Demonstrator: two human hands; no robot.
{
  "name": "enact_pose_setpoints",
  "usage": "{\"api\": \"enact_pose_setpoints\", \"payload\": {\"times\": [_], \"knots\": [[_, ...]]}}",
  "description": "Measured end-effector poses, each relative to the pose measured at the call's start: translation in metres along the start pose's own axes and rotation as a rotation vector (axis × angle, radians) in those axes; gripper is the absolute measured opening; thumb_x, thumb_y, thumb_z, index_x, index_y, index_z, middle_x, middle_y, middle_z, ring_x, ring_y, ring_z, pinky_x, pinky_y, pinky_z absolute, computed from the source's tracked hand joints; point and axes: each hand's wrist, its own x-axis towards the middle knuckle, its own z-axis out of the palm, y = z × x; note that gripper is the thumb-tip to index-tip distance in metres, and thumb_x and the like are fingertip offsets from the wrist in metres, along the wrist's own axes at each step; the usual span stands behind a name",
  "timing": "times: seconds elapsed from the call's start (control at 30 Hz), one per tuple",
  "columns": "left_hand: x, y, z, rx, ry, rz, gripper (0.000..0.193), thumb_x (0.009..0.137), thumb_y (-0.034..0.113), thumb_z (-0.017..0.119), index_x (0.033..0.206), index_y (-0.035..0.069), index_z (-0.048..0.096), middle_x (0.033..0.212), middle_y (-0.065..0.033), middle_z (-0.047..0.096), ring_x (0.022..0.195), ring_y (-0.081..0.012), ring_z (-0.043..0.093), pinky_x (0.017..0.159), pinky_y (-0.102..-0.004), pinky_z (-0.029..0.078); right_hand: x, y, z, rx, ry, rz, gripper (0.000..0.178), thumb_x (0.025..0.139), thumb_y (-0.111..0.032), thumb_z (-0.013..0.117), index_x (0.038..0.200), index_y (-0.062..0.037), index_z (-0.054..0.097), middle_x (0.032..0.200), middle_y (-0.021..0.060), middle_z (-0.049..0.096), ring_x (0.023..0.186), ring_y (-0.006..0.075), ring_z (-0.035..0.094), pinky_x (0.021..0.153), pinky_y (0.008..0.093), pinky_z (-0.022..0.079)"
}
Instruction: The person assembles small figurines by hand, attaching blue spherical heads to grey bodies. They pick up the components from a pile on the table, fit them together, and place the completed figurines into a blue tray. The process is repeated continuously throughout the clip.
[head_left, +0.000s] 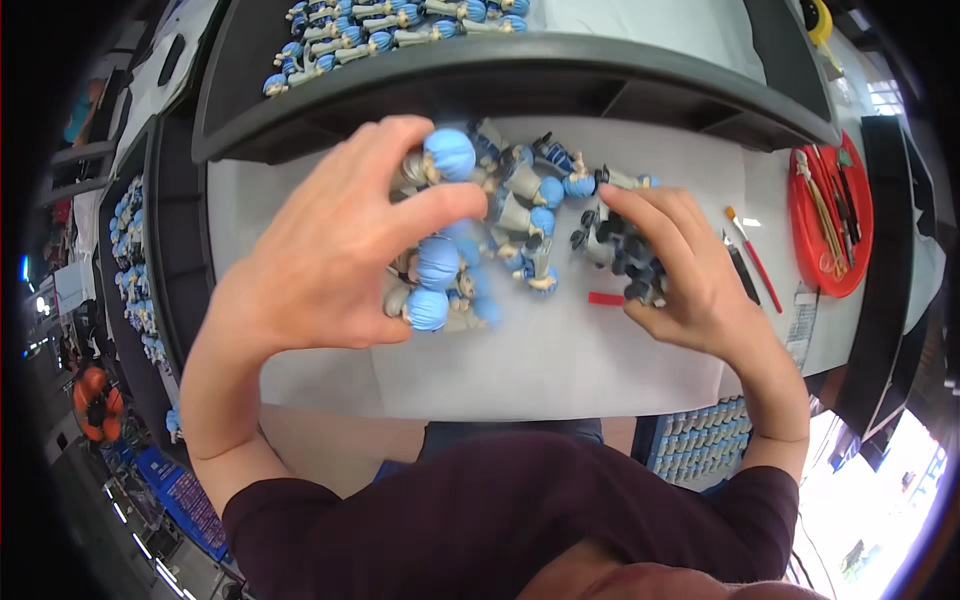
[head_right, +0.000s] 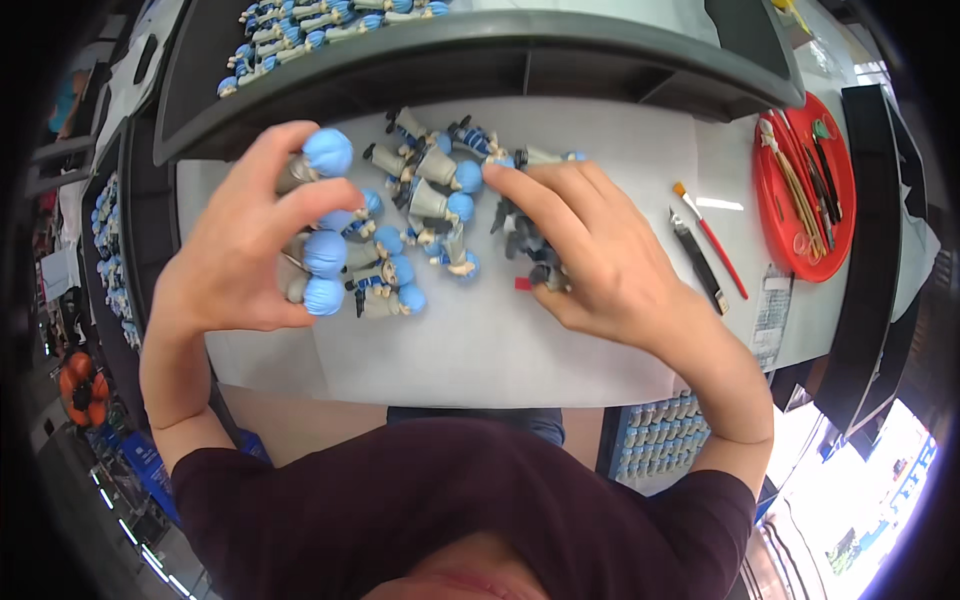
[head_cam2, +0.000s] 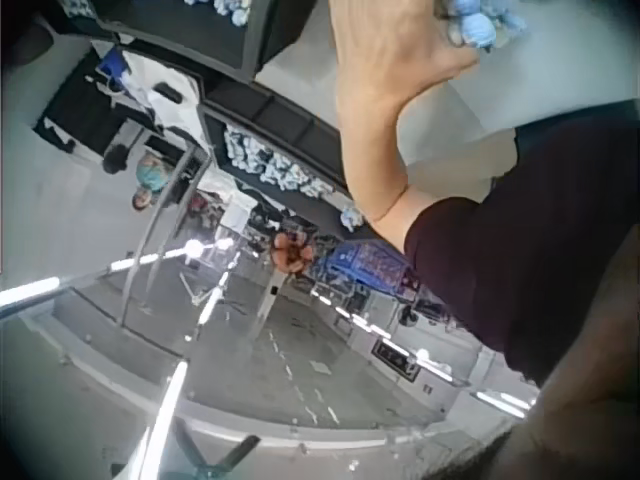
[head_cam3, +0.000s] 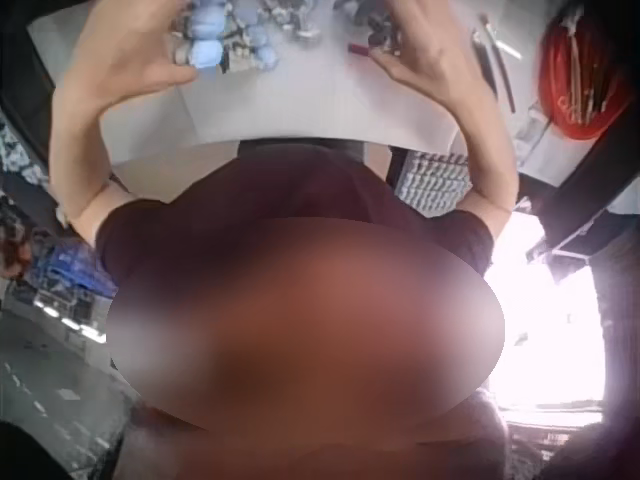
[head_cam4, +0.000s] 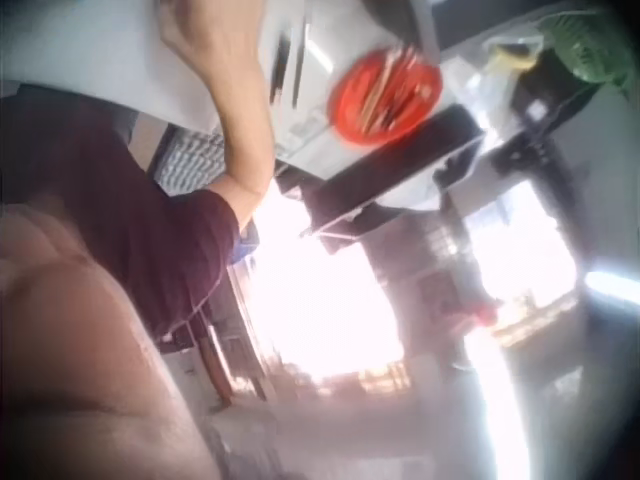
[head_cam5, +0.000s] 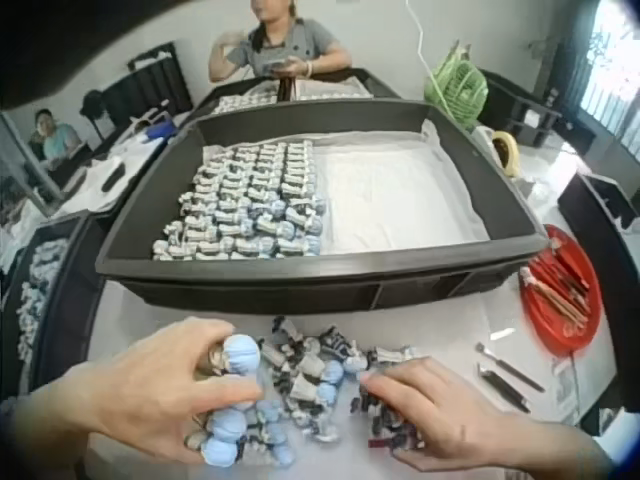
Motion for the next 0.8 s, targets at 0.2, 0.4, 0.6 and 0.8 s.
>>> {"api": "enact_pose_setpoints", "payload": {"times": [0.2, 0.4, 0.6, 0.8], "knots": [[-0.027, 0.027, 0.076, -0.018, 0.033, -0.138, 0.069, 0.047, 0.019, 0.069, 0.112, 0.014, 0.047, 0.109, -0.0174, 0.040, 0.099, -0.0349, 0.045, 0.080, -0.0384, 0.041, 0.005, 0.003, 0.062, -0.344, 0.108, -0.029, 0.077, 0.055, -0.003, 0.065, 0.127, -0.0108, 0.040, 0.108, 0.0129, 0.052, 0.103, 0.0320, 0.045, 0.083, 0.0388, 0.043], [-0.028, 0.042, 0.082, 0.231, -0.088, -0.454, 0.091, 0.048, 0.036, 0.077, 0.129, 0.023, 0.038, 0.132, -0.0204, 0.028, 0.126, -0.0343, 0.024, 0.097, -0.0468, 0.030, 0.003, -0.007, 0.075, -0.450, 0.055, 0.082, 0.090, 0.052, -0.015, 0.072, 0.133, -0.0148, 0.032, 0.132, 0.0163, 0.035, 0.123, 0.0355, 0.029, 0.098, 0.0437, 0.035], [-0.066, 0.068, 0.112, 0.288, 0.202, -0.328, 0.095, 0.054, 0.036, 0.080, 0.135, 0.024, 0.030, 0.142, -0.0186, 0.017, 0.131, -0.0362, 0.015, 0.101, -0.0497, 0.024, -0.031, -0.028, 0.068, -0.525, 0.107, 0.085, 0.088, 0.055, -0.017, 0.071, 0.134, -0.0175, 0.031, 0.135, 0.0178, 0.032, 0.127, 0.0357, 0.025, 0.100, 0.0440, 0.033], [-0.141, 0.078, 0.173, -0.005, 0.713, -0.254, 0.077, 0.065, 0.027, 0.075, 0.130, 0.011, 0.037, 0.134, -0.0234, 0.029, 0.125, -0.0376, 0.028, 0.101, -0.0431, 0.028, -0.095, -0.063, 0.073, -0.298, 0.312, 0.077, 0.048, 0.069, -0.007, 0.062, 0.116, -0.0066, 0.051, 0.109, 0.0148, 0.056, 0.106, 0.0303, 0.048, 0.090, 0.0389, 0.039]]}}
